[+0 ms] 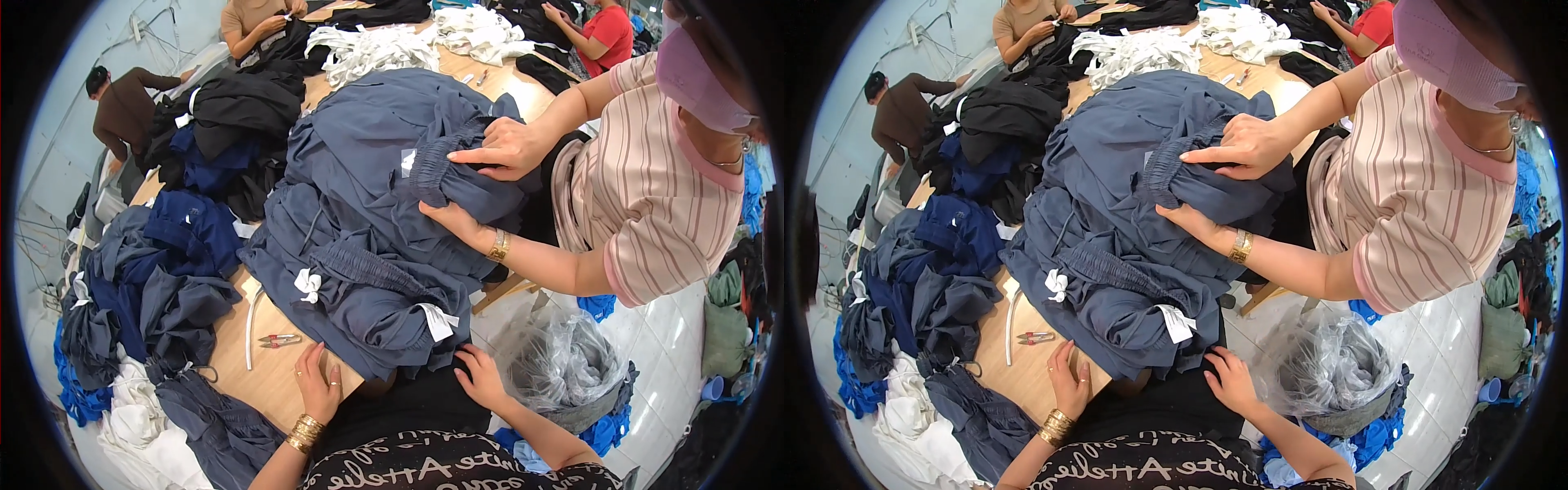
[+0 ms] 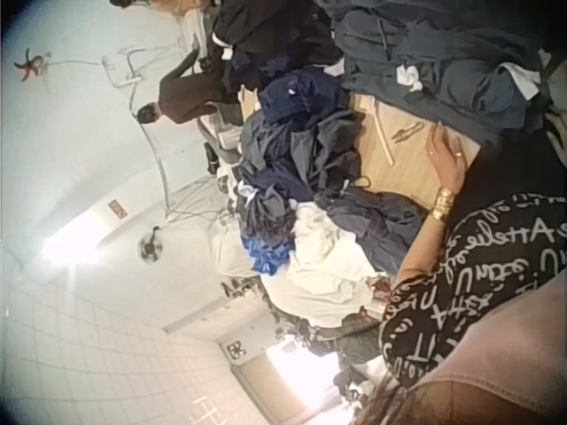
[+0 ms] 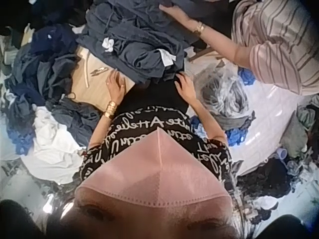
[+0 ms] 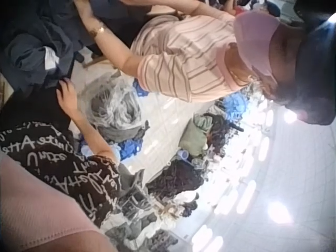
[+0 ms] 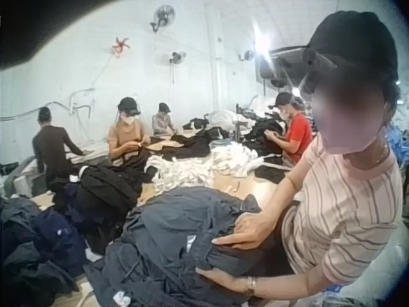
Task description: Trimming excess threads from the elastic waistbands of trousers in a garment factory.
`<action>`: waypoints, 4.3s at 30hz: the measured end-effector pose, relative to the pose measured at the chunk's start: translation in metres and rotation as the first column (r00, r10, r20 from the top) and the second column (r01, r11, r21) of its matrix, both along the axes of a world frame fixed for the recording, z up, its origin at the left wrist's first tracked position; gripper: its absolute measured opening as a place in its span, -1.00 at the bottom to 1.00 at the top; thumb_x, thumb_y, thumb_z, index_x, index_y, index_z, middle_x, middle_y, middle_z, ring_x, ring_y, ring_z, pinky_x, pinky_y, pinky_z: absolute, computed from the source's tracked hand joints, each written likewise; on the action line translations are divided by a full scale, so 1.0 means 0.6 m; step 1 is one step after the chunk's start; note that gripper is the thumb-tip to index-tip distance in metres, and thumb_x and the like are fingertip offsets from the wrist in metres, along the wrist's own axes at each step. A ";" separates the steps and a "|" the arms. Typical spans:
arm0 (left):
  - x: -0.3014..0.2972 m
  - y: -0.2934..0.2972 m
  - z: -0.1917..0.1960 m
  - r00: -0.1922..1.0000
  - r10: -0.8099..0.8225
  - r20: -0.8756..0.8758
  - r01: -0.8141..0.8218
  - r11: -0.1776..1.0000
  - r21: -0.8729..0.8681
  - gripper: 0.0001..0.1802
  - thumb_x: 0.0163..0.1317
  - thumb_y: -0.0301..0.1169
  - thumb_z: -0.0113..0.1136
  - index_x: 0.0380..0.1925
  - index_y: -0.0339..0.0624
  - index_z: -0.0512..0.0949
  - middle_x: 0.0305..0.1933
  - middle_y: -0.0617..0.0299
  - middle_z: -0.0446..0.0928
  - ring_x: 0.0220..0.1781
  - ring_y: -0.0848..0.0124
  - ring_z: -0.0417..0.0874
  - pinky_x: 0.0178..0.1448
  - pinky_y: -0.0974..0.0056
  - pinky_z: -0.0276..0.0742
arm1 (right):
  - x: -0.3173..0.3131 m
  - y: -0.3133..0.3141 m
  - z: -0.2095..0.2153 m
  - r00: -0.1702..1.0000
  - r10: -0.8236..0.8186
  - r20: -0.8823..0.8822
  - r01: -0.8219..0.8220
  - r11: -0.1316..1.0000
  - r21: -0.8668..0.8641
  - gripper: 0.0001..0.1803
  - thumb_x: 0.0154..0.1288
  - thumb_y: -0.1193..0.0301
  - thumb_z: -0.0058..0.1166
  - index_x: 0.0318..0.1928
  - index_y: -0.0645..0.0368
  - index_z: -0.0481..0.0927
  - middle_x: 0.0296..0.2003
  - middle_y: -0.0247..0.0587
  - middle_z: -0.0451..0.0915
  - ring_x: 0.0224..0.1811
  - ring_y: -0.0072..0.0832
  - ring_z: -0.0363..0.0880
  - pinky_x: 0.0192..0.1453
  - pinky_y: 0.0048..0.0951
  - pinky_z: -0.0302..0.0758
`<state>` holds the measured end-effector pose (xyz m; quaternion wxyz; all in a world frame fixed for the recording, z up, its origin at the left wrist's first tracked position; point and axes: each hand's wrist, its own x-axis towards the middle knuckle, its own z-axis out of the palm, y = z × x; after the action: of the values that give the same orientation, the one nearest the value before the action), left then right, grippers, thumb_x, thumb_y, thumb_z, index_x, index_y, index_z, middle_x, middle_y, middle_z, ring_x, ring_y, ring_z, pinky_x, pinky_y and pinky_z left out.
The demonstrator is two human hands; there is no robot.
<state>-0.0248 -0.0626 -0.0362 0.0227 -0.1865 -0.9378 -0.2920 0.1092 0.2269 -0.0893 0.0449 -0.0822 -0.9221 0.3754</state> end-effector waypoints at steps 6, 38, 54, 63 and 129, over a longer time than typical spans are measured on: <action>-0.002 0.007 -0.014 1.000 0.015 0.014 -0.015 1.000 -0.013 -0.45 0.10 -0.43 0.11 0.13 -0.27 0.27 0.15 -0.08 0.27 0.18 0.03 0.27 0.26 0.06 0.12 | -0.020 -0.006 -0.061 0.999 -0.028 0.030 0.029 0.998 -0.047 -0.59 0.14 0.30 0.05 -0.01 0.18 0.40 0.06 0.03 0.32 0.15 -0.07 0.27 0.21 -0.14 0.22; -0.193 0.183 0.202 0.966 -0.184 -0.179 0.255 0.775 0.578 -0.78 0.17 -0.58 0.03 -0.16 -0.26 0.44 -0.07 0.13 0.38 -0.06 0.40 0.42 0.04 0.37 0.32 | -0.046 0.013 -0.089 0.989 0.060 -0.134 -0.076 0.990 -0.117 -0.59 0.04 0.23 0.10 -0.13 0.20 0.46 -0.05 0.00 0.33 0.13 -0.04 0.23 0.25 -0.03 0.08; -0.311 0.401 0.247 0.880 -0.323 -0.349 0.418 0.875 0.243 -0.67 0.10 -0.38 0.22 -0.12 -0.21 0.49 -0.12 0.16 0.46 -0.03 0.26 0.46 0.08 0.25 0.35 | -0.050 0.012 -0.090 0.984 0.076 -0.161 -0.104 0.979 -0.175 -0.60 0.08 0.22 0.09 -0.12 0.19 0.47 -0.02 0.03 0.33 0.15 -0.02 0.21 0.27 -0.05 0.05; -0.312 0.435 0.252 0.805 -0.327 -0.496 0.400 0.916 0.045 -0.64 -0.08 -0.28 0.34 -0.30 -0.19 0.49 -0.21 0.14 0.44 -0.16 0.13 0.48 -0.10 0.16 0.38 | -0.053 0.010 -0.089 0.984 0.090 -0.152 -0.117 0.977 -0.178 -0.59 0.07 0.21 0.10 -0.11 0.18 0.48 0.01 0.04 0.33 0.18 -0.02 0.19 0.28 -0.06 0.04; -0.326 0.407 0.246 0.760 -0.471 -0.448 0.556 0.828 0.073 -0.82 0.01 -0.42 0.24 -0.33 -0.09 0.53 -0.17 0.20 0.52 -0.27 0.21 0.62 -0.23 0.25 0.55 | -0.051 0.012 -0.096 0.985 0.065 -0.161 -0.094 0.979 -0.179 -0.59 0.03 0.22 0.12 -0.12 0.17 0.49 -0.07 0.01 0.35 0.13 -0.04 0.23 0.24 -0.05 0.08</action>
<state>-0.2203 0.1818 0.1114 0.1566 -0.4914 -0.7888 -0.3344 0.0785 0.2344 -0.1468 0.0934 -0.0197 -0.8794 0.4664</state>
